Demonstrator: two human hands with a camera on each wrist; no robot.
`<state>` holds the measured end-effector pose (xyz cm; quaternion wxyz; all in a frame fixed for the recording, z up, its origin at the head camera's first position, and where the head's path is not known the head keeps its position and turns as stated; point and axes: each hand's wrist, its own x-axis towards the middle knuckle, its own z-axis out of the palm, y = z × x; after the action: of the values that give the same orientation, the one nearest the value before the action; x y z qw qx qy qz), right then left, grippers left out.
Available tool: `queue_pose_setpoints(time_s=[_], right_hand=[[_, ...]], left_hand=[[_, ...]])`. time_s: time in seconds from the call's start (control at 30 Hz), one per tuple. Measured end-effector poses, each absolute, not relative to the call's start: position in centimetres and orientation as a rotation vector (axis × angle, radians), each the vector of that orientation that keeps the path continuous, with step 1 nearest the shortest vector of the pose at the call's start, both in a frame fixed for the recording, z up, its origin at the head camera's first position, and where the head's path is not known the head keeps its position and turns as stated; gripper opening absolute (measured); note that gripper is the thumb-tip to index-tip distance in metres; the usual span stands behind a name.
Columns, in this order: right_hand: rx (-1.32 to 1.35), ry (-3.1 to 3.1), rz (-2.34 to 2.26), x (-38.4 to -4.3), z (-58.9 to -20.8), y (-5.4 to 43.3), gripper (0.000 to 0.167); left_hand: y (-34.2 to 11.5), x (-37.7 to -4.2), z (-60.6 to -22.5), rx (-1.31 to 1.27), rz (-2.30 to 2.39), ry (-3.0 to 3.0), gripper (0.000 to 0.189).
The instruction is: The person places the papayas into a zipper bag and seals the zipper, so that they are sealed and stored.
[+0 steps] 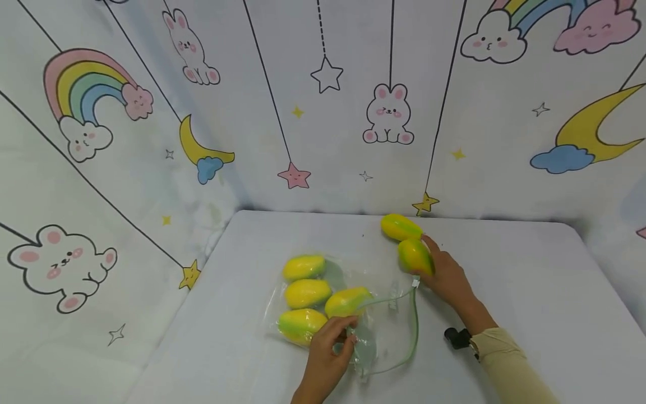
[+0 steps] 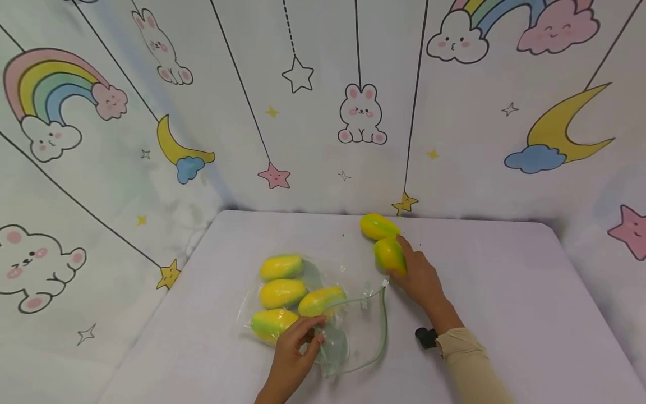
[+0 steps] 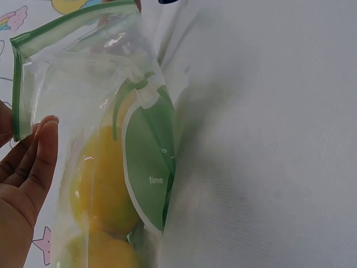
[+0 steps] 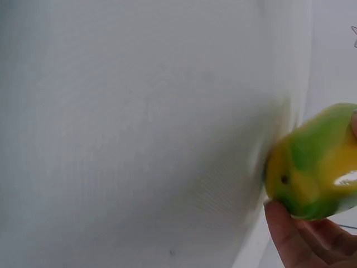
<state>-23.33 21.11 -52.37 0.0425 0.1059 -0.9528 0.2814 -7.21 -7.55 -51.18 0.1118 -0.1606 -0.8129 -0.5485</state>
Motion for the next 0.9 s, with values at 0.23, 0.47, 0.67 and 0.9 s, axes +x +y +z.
queue_pose_setpoints(time_s=[0.23,0.47,0.67,0.9], right_hand=[[0.213,-2.885,1.120,-21.8,-51.0,22.5,0.075],[0.030,-2.868,1.406,-21.0,-49.7,23.4,0.081],[-0.066,-2.755,1.640,-20.1,-48.4,23.8,0.082],[-0.057,-2.651,1.723,-18.6,-46.4,23.4,0.079]], left_hand=[[-7.4,-7.4,-51.3,-0.554,-1.572,-2.350,0.036],[-7.2,-7.3,-51.3,-0.567,-1.565,-2.346,0.039],[-6.9,-7.1,-51.2,-0.526,-1.601,-2.356,0.038],[-5.8,-7.4,-50.8,-0.555,-1.558,-2.222,0.041]])
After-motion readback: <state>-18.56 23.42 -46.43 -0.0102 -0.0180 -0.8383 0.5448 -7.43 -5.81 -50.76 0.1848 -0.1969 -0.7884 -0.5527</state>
